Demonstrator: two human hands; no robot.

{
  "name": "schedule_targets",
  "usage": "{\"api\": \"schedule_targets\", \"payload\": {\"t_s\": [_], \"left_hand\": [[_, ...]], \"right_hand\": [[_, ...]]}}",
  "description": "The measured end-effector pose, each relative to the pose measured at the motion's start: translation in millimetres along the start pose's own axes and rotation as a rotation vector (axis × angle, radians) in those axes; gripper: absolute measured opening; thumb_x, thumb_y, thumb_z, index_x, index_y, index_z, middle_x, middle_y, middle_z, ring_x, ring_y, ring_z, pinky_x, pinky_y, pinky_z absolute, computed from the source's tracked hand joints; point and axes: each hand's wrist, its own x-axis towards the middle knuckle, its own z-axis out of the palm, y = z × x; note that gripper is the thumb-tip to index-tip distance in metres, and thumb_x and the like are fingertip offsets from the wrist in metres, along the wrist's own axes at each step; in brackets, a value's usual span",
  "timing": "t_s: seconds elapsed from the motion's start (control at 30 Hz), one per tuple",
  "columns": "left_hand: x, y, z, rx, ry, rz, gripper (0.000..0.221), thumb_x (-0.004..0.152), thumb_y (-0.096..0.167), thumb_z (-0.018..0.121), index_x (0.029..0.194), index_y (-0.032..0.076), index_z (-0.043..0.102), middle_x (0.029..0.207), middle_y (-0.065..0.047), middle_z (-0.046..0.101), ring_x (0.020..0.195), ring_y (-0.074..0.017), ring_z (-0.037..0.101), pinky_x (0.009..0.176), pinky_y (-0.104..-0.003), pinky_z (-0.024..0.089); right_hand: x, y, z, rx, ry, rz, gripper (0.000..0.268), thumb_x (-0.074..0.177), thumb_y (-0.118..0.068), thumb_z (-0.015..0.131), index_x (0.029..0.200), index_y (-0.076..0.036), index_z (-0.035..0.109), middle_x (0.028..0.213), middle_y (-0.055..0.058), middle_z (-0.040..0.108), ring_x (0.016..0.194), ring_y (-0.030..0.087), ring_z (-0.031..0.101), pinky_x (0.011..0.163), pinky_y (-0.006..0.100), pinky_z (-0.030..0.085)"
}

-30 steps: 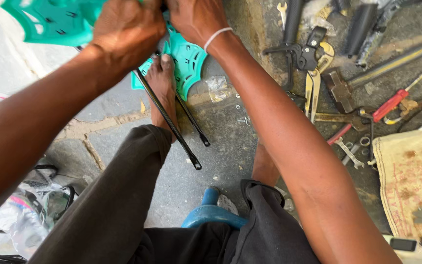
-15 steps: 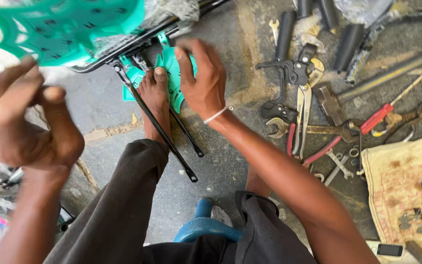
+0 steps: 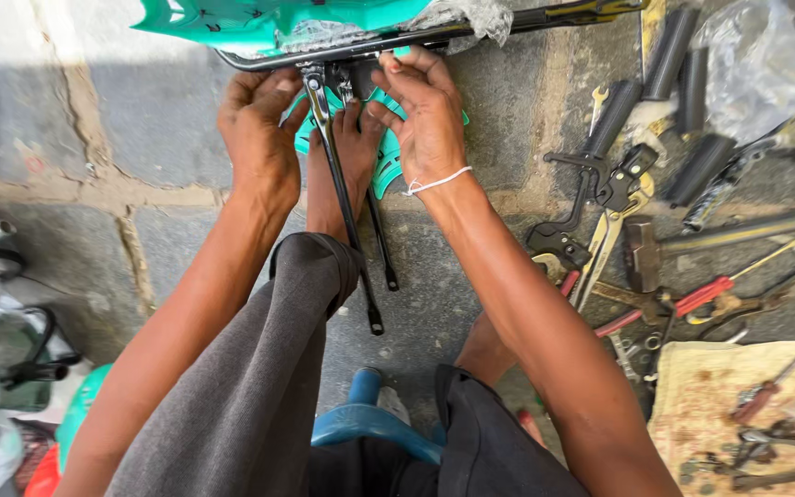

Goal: The person assembles a green bat-shaped plastic piece onto a black metal bracket for a bicycle seat, threading small bolts through the components and tightening them by hand.

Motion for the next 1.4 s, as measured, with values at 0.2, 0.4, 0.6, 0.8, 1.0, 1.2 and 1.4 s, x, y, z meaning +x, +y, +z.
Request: {"api": "schedule_targets", "payload": {"t_s": [0.2, 0.4, 0.6, 0.8, 1.0, 1.2, 1.4], "left_hand": [[-1, -15, 2, -0.004, 0.045, 0.027, 0.02, 0.09, -0.002, 0.07, 0.106, 0.003, 0.061, 0.103, -0.01, 0.072, 0.085, -0.0186, 0.066, 0.071, -0.033, 0.052], [18, -37, -3, 0.422, -0.071, 0.428, 0.011, 0.098, 0.007, 0.071, 0.105, -0.001, 0.071, 0.093, -0.01, 0.076, 0.083, -0.0168, 0.069, 0.076, -0.034, 0.055], [18, -27, -2, 0.647, -0.06, 0.559, 0.01, 0.097, 0.008, 0.072, 0.097, -0.003, 0.073, 0.083, -0.012, 0.075, 0.074, -0.0164, 0.069, 0.068, -0.034, 0.054], [15, -32, 7, 0.307, -0.118, 0.48, 0.007, 0.1, 0.002, 0.069, 0.099, -0.002, 0.074, 0.088, -0.006, 0.079, 0.081, -0.013, 0.074, 0.073, -0.03, 0.062], [20, -23, 7, 0.38, -0.141, 0.495, 0.008, 0.1, 0.0, 0.07, 0.095, -0.001, 0.076, 0.082, -0.005, 0.078, 0.075, -0.0124, 0.076, 0.065, -0.028, 0.059], [17, -21, 2, 0.511, -0.128, 0.484, 0.008, 0.101, 0.002, 0.07, 0.095, -0.001, 0.075, 0.081, -0.005, 0.077, 0.072, -0.0112, 0.071, 0.064, -0.027, 0.057], [20, -26, -14, 0.677, -0.126, 0.501, 0.009, 0.099, 0.005, 0.075, 0.096, -0.004, 0.073, 0.078, -0.009, 0.071, 0.071, -0.013, 0.063, 0.065, -0.032, 0.051]], "right_hand": [[26, 2, -18, -1.005, -0.018, -0.574, 0.033, 0.102, -0.036, 0.07, 0.087, -0.007, 0.07, 0.079, 0.003, 0.072, 0.073, 0.014, 0.066, 0.067, 0.032, 0.052], [39, -14, -35, -1.107, -0.178, -0.619, 0.043, 0.107, -0.041, 0.063, 0.09, -0.003, 0.071, 0.08, 0.004, 0.071, 0.074, 0.014, 0.065, 0.069, 0.029, 0.051], [42, -19, -32, -1.032, -0.22, -0.606, 0.042, 0.107, -0.039, 0.065, 0.098, 0.001, 0.072, 0.08, 0.006, 0.071, 0.075, 0.013, 0.066, 0.07, 0.029, 0.051], [40, -22, -42, -1.065, -0.204, -0.586, 0.043, 0.107, -0.041, 0.065, 0.096, 0.0, 0.072, 0.081, 0.006, 0.072, 0.073, 0.012, 0.065, 0.067, 0.029, 0.05], [42, -10, -37, -1.04, -0.082, -0.544, 0.047, 0.104, -0.045, 0.064, 0.089, -0.001, 0.069, 0.077, 0.005, 0.07, 0.061, 0.012, 0.055, 0.055, 0.03, 0.043], [42, 0, -38, -1.117, -0.062, -0.714, 0.051, 0.105, -0.051, 0.065, 0.089, -0.002, 0.066, 0.074, 0.004, 0.07, 0.068, 0.01, 0.071, 0.059, 0.03, 0.054], [41, -14, -45, -1.225, -0.104, -0.623, 0.054, 0.104, -0.046, 0.063, 0.075, -0.001, 0.062, 0.057, 0.006, 0.054, 0.053, 0.015, 0.052, 0.053, 0.033, 0.041]]}}
